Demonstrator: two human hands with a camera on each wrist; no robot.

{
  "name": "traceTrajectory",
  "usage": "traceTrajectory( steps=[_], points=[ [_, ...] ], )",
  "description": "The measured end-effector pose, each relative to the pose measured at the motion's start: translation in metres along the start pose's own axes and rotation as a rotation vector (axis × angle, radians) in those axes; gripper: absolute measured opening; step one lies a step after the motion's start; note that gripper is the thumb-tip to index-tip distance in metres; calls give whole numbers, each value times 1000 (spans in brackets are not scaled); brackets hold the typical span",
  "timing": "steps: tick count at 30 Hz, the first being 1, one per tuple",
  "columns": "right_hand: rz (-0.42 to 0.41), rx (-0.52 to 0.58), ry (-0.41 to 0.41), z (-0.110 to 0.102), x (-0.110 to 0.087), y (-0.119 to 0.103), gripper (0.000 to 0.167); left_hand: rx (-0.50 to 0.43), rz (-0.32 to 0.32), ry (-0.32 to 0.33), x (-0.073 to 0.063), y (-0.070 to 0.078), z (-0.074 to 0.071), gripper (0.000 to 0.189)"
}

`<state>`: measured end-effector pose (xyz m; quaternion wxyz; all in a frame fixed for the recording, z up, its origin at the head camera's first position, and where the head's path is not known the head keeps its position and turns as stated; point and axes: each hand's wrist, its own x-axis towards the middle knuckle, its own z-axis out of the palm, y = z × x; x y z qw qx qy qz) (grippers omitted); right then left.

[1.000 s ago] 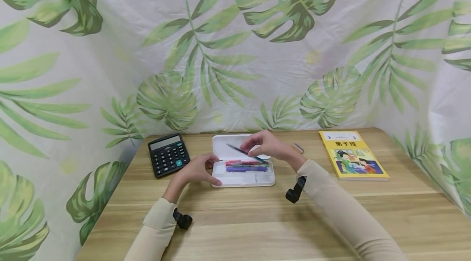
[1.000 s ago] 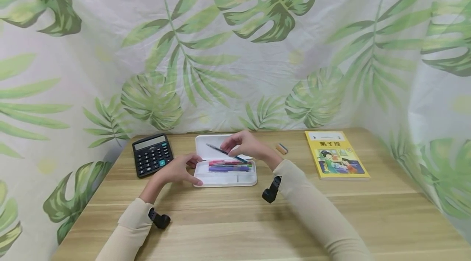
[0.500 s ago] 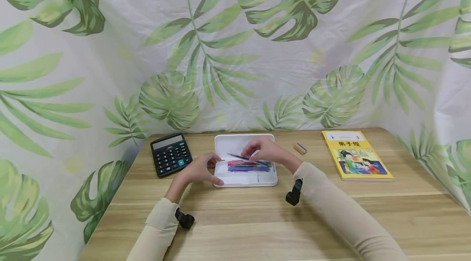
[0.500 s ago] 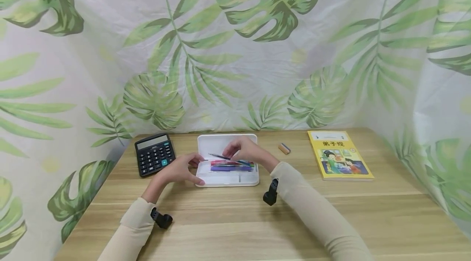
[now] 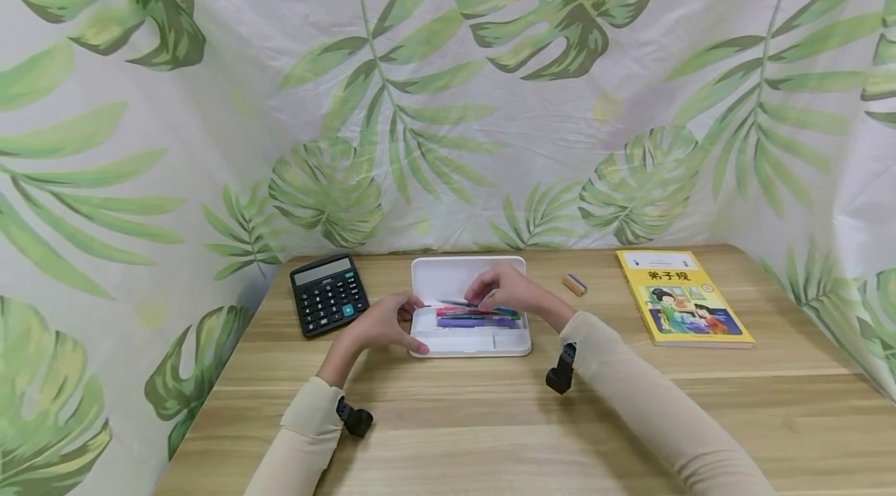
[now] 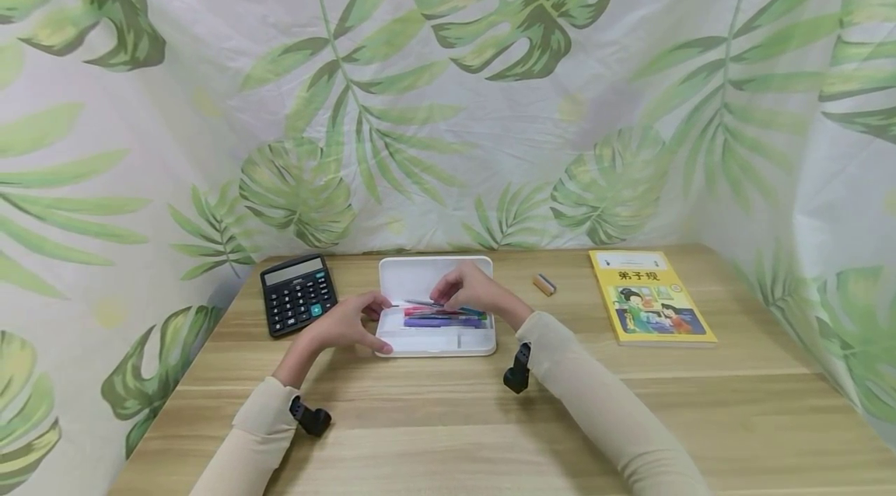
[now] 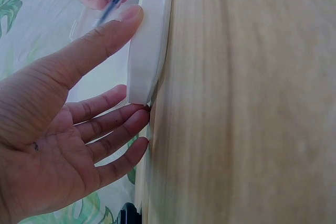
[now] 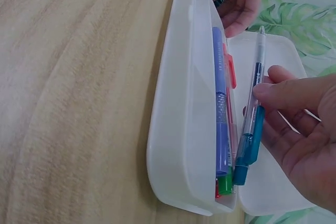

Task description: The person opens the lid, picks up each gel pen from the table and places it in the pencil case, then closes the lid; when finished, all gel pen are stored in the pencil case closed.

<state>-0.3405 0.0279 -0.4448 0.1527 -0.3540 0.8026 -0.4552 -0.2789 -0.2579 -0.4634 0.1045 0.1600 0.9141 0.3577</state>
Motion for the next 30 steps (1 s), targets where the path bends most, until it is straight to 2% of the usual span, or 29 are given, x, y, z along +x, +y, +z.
traceTrajectory(
  steps=[8, 15, 26, 30],
  points=[
    [35, 7, 17, 7, 0, 5, 19, 3, 4, -3, 1, -1, 1, 76],
    [48, -1, 34, 8, -2, 0, 19, 15, 1, -1, 1, 0, -1, 76],
    [53, 4, 33, 6, -2, -6, 23, 18, -6, -1, 1, 0, -1, 78],
    [30, -6, 31, 5, -4, -9, 23, 14, -1, 3, 1, 0, -1, 78]
  ],
)
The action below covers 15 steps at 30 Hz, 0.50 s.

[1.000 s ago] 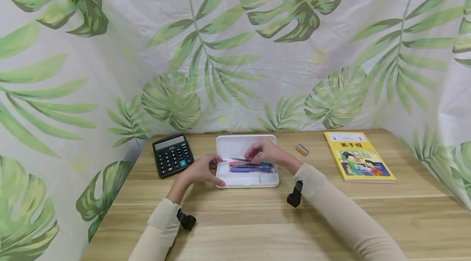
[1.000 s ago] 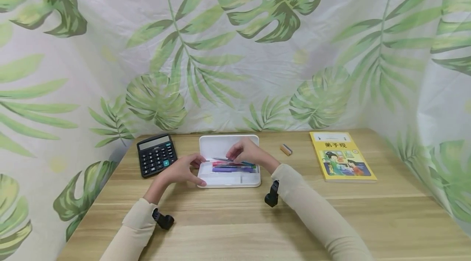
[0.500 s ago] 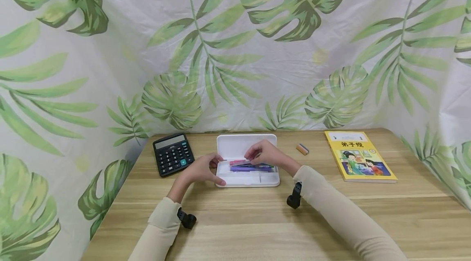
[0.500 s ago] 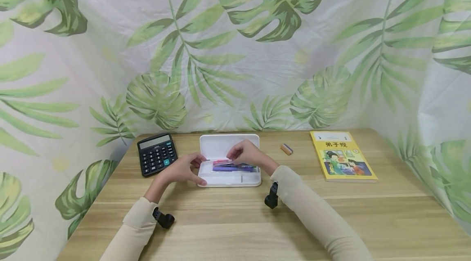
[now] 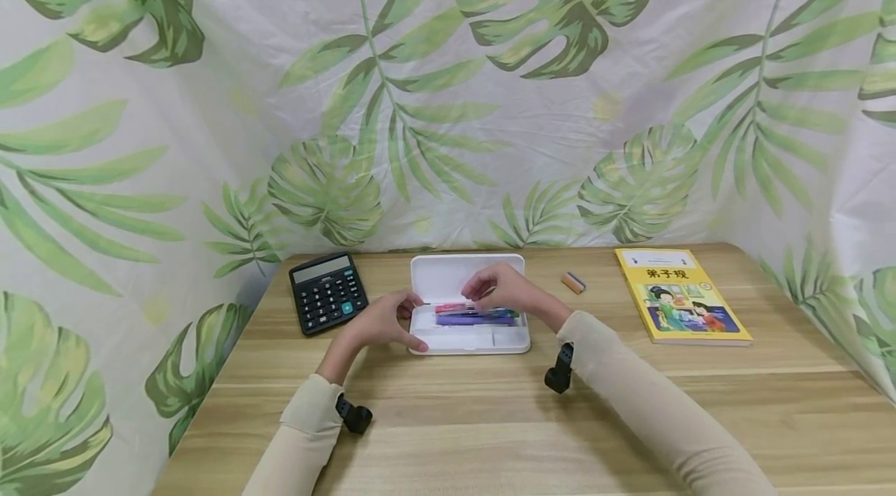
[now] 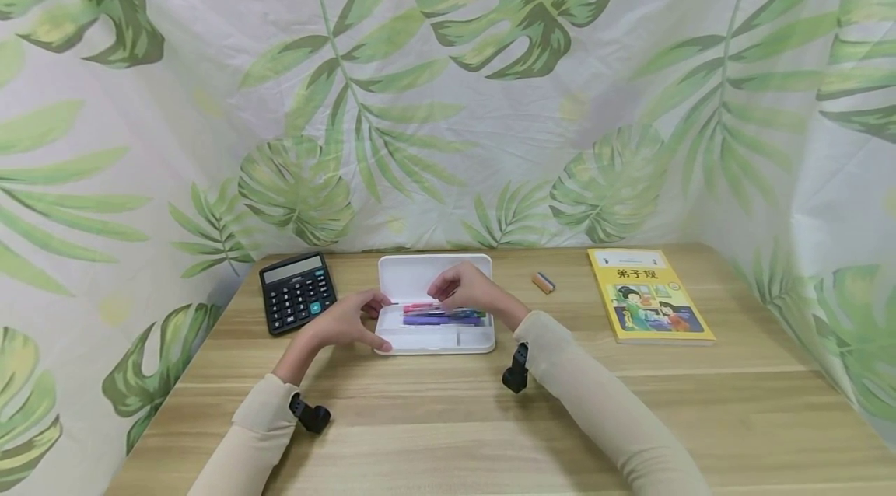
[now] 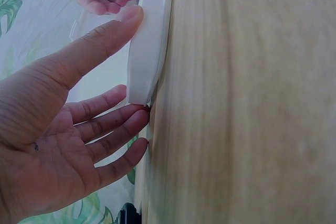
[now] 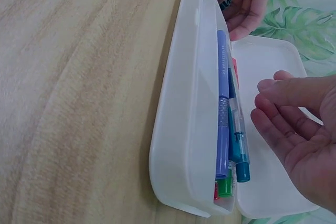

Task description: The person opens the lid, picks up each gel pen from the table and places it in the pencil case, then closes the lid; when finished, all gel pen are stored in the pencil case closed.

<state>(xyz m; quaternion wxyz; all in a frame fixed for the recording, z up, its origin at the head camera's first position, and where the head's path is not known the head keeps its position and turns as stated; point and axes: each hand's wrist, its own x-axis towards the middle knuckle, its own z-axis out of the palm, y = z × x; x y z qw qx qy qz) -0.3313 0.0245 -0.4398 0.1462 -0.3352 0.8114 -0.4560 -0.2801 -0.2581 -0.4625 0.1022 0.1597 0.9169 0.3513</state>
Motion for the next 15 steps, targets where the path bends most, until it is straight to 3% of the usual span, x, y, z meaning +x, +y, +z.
traceTrajectory(
  steps=[15],
  points=[
    [-50, -19, 51, -25, 5, -16, 22, -3, 5, -1, -2, 3, 0, 78]
  ],
)
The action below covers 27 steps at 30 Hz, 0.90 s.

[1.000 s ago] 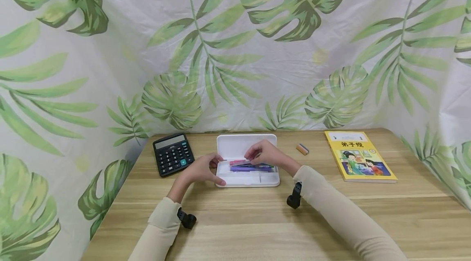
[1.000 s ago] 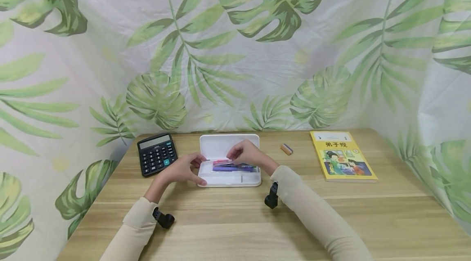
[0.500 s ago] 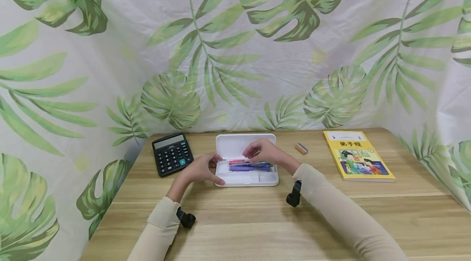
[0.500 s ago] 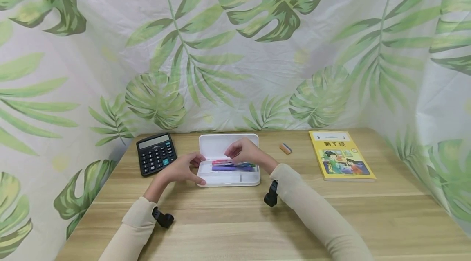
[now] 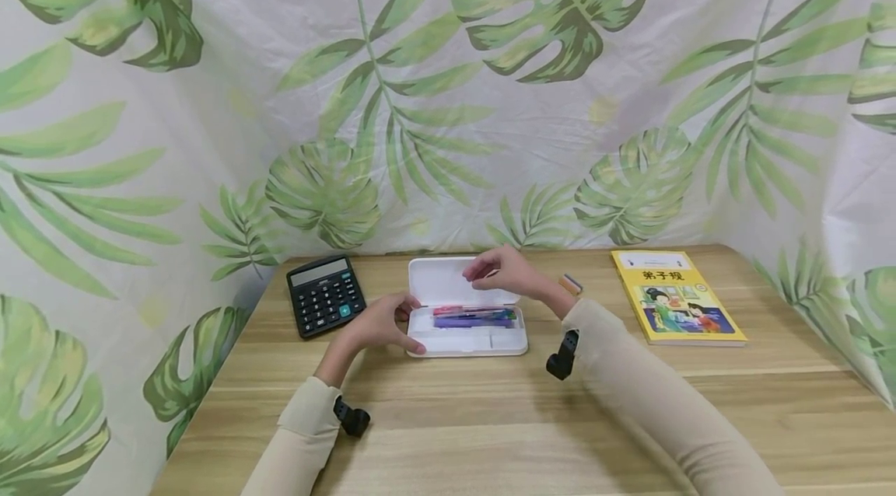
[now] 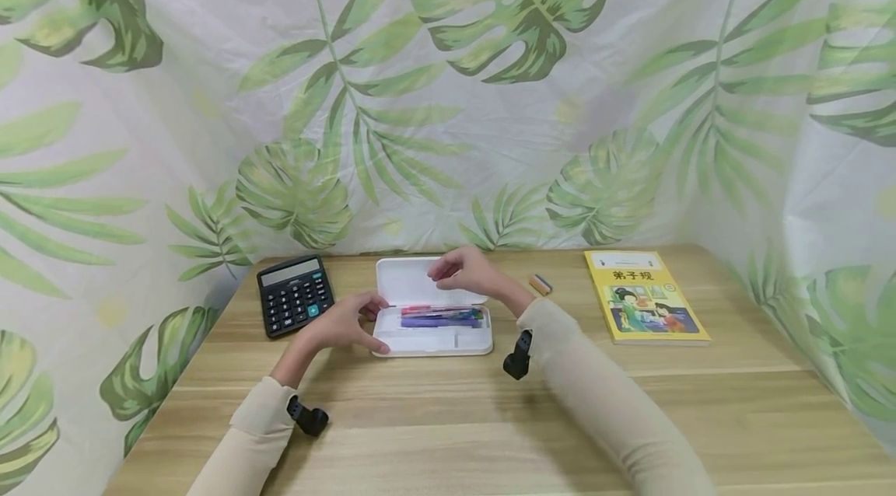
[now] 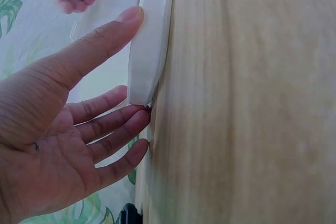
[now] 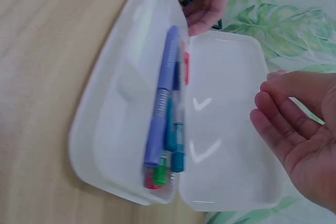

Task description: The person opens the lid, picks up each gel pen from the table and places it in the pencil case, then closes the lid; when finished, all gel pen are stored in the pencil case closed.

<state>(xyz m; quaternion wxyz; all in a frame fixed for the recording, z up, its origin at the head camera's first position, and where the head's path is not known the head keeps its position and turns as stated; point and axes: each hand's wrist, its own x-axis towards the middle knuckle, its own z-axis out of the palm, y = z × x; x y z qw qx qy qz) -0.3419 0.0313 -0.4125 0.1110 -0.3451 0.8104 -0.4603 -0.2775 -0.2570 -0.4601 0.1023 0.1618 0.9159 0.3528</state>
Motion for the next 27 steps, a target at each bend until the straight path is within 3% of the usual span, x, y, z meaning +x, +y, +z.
traceTrajectory(
  steps=[13, 19, 27],
  points=[
    [15, -21, 118, -23, 16, -17, 19, 11, -4, -60, -3, -2, -6, 75],
    [16, -46, 126, -23, 23, -16, 19, 14, 20, -79, -4, -6, -9, 75],
    [76, -48, 89, -21, 31, -9, 19, 24, 34, -83, -6, -8, -12, 73]
  ],
)
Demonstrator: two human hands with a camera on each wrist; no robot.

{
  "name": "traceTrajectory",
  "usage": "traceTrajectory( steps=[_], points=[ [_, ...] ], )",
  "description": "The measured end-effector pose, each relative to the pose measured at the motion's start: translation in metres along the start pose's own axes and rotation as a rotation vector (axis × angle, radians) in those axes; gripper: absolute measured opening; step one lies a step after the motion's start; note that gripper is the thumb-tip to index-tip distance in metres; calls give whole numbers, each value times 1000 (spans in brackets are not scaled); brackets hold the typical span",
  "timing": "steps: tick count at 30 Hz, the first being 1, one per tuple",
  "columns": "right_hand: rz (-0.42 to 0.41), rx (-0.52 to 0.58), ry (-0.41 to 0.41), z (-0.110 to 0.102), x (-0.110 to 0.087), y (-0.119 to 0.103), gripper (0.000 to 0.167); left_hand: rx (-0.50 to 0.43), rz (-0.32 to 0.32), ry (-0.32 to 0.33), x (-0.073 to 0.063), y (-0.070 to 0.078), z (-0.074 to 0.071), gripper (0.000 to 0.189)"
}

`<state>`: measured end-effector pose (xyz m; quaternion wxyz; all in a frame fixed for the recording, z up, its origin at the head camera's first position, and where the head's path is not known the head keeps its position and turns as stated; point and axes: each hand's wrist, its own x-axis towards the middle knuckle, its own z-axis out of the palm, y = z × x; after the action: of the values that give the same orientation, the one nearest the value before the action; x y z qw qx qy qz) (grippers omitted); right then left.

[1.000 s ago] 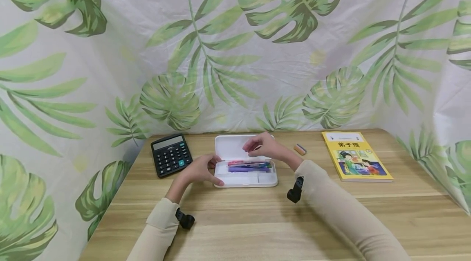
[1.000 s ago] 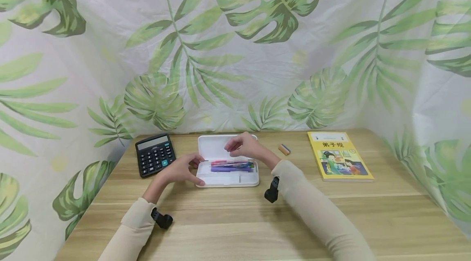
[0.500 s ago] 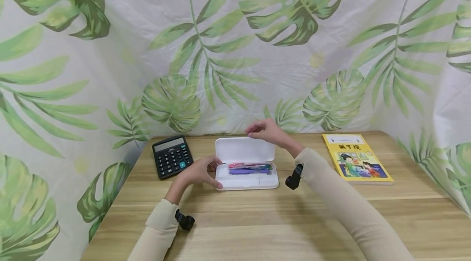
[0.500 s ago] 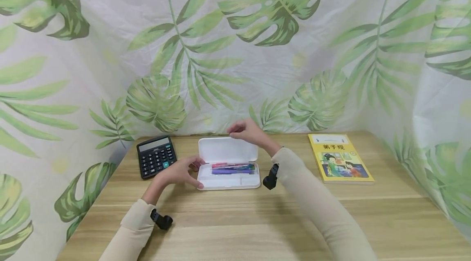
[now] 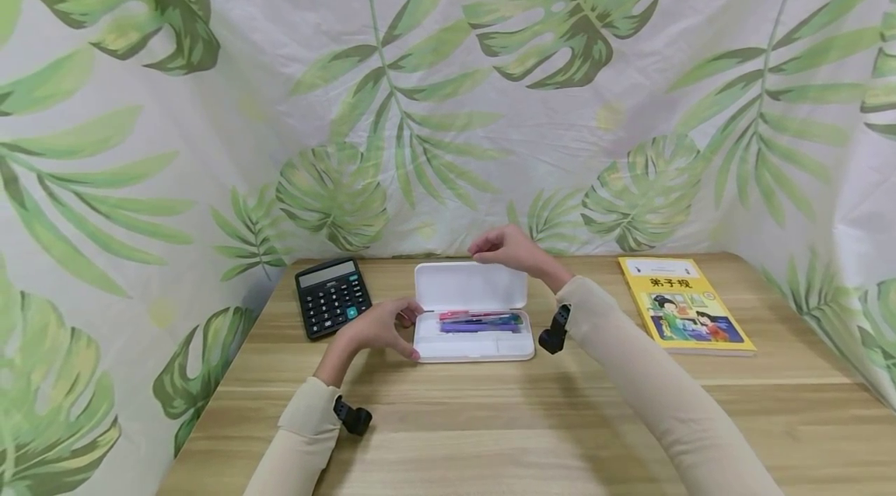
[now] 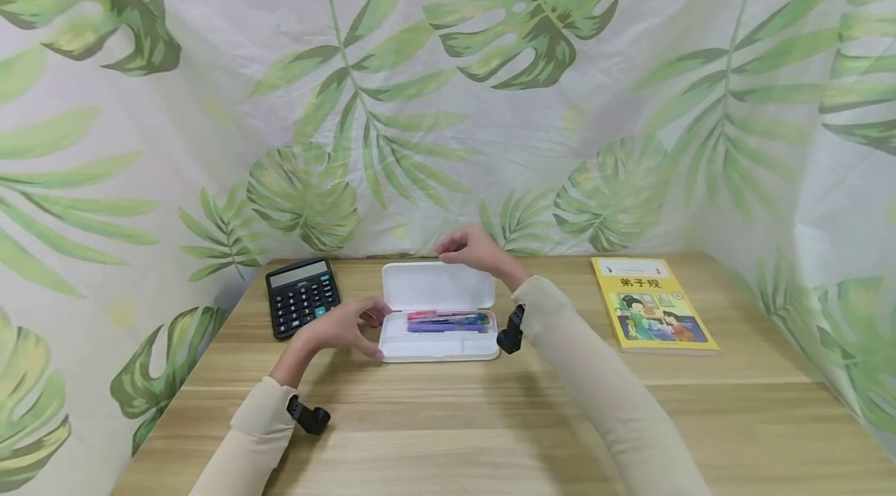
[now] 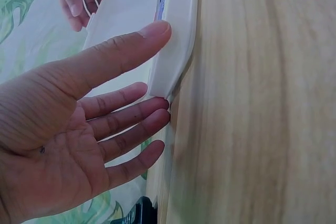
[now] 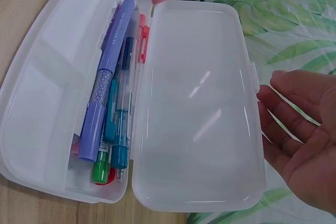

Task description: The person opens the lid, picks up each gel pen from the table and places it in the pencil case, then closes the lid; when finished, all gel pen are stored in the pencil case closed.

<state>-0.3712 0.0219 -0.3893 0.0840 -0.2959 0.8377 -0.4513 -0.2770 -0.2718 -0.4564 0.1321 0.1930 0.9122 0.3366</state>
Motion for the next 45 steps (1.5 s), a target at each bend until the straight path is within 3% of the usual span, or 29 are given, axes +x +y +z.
traceTrajectory(
  steps=[9, 18, 24, 30, 38, 45],
  points=[
    [6, -4, -51, 0, 1, 7, 20, -16, 1, -2, 0, 2, 0, 71],
    [-9, 10, -87, 2, -8, -2, 22, -34, -16, 4, -2, 2, -2, 72],
    [-57, -13, -93, 6, -15, -2, 18, -36, -43, 8, -2, 2, -4, 72],
    [-80, -61, -129, 12, -28, -6, 17, -67, -67, 4, -2, 0, -4, 69],
    [-122, -98, -155, 25, -46, -8, 14, -98, -53, -5, -2, -1, -5, 66],
    [-200, -125, -155, 33, -61, -9, 12, -102, -73, -5, 0, 0, -5, 81]
  ],
)
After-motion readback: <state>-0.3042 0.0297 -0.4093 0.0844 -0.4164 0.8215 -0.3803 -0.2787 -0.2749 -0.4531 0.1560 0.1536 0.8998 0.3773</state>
